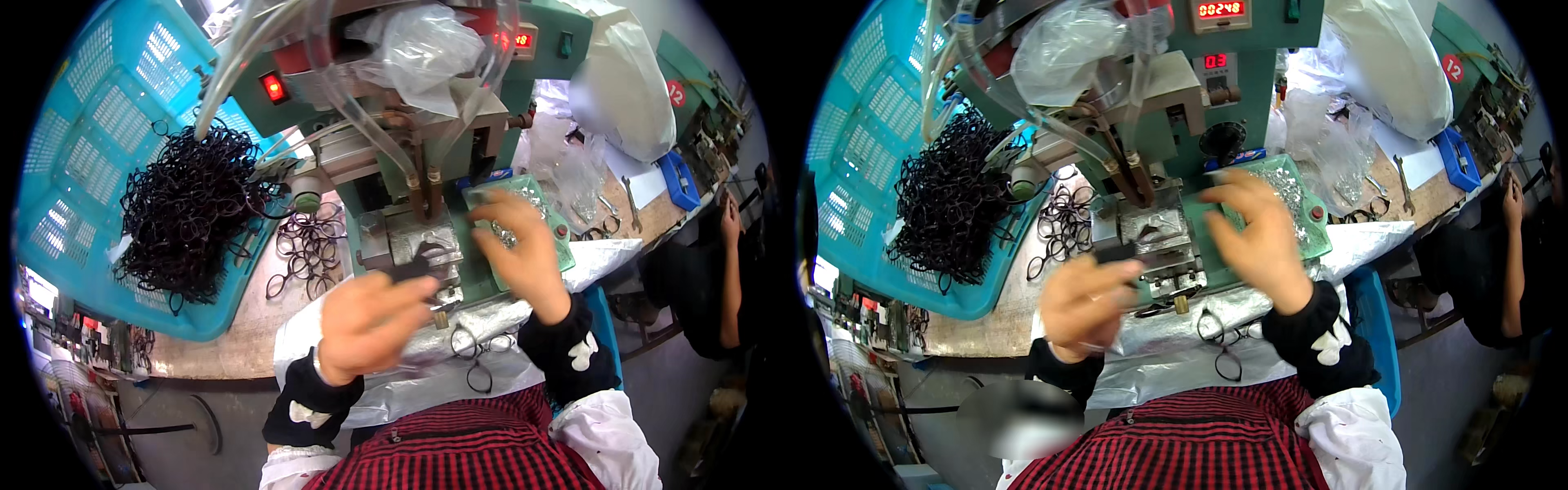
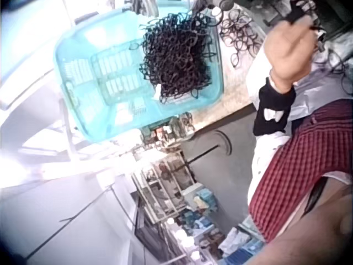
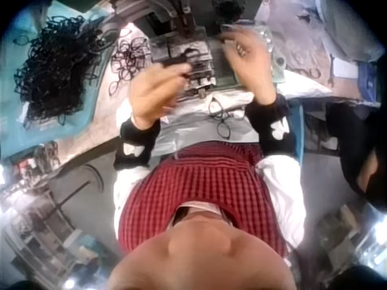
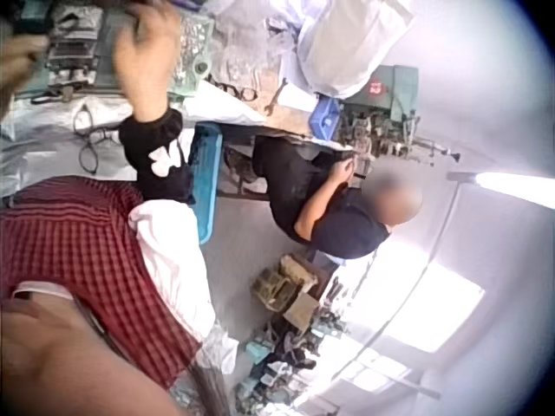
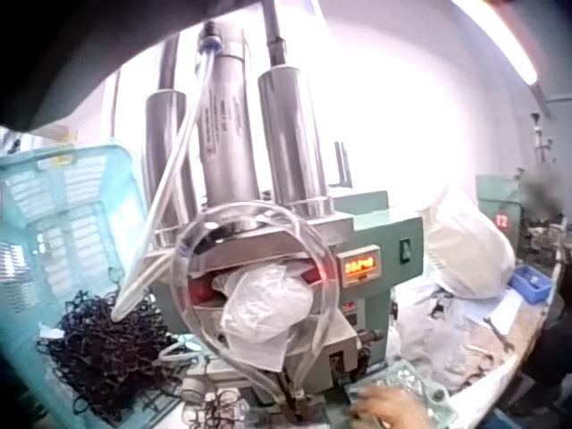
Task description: The person assembles eyeglasses by inserting small metal components into the frame using a press machine. They repeatedly pick up frames, place them in the machine, add components, and operate the press to secure the parts.
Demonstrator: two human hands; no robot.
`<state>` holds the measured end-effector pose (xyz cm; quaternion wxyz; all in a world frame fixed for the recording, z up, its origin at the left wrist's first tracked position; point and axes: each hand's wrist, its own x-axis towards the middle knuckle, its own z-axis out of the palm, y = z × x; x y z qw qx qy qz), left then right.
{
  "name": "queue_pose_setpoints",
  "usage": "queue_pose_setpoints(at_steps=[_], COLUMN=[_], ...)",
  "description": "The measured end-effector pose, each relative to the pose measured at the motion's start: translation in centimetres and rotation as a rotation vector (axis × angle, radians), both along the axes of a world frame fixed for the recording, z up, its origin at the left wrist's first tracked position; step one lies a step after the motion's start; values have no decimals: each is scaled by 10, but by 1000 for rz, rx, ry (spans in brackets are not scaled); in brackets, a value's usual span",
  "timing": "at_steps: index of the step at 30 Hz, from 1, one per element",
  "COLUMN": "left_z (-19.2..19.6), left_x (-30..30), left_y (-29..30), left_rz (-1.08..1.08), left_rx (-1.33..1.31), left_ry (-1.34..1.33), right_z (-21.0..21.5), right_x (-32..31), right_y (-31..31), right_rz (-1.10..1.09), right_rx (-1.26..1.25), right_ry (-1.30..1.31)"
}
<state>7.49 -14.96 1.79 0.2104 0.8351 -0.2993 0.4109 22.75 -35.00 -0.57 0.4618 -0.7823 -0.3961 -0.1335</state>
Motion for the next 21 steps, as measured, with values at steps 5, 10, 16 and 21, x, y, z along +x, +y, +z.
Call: queue_pose_setpoints(at_steps=[5, 10, 16, 21], left_z=[-13, -15, -21, 4], left_x=[23, 21, -27, -109], left_y=[-20, -15, -36, 19], left_rz=[17, -19, 196, 884], left_rx=[225, 185, -30, -314], left_ry=[-181, -149, 37, -379], right_z=[-77, -77, -73, -97], right_x=[39, 39, 34, 34], right_y=[-41, -30, -24, -53], right_rz=[-422, -366, -324, -176], right_rx=[-276, -153, 25, 736], right_ry=[-134, -244, -79, 628])
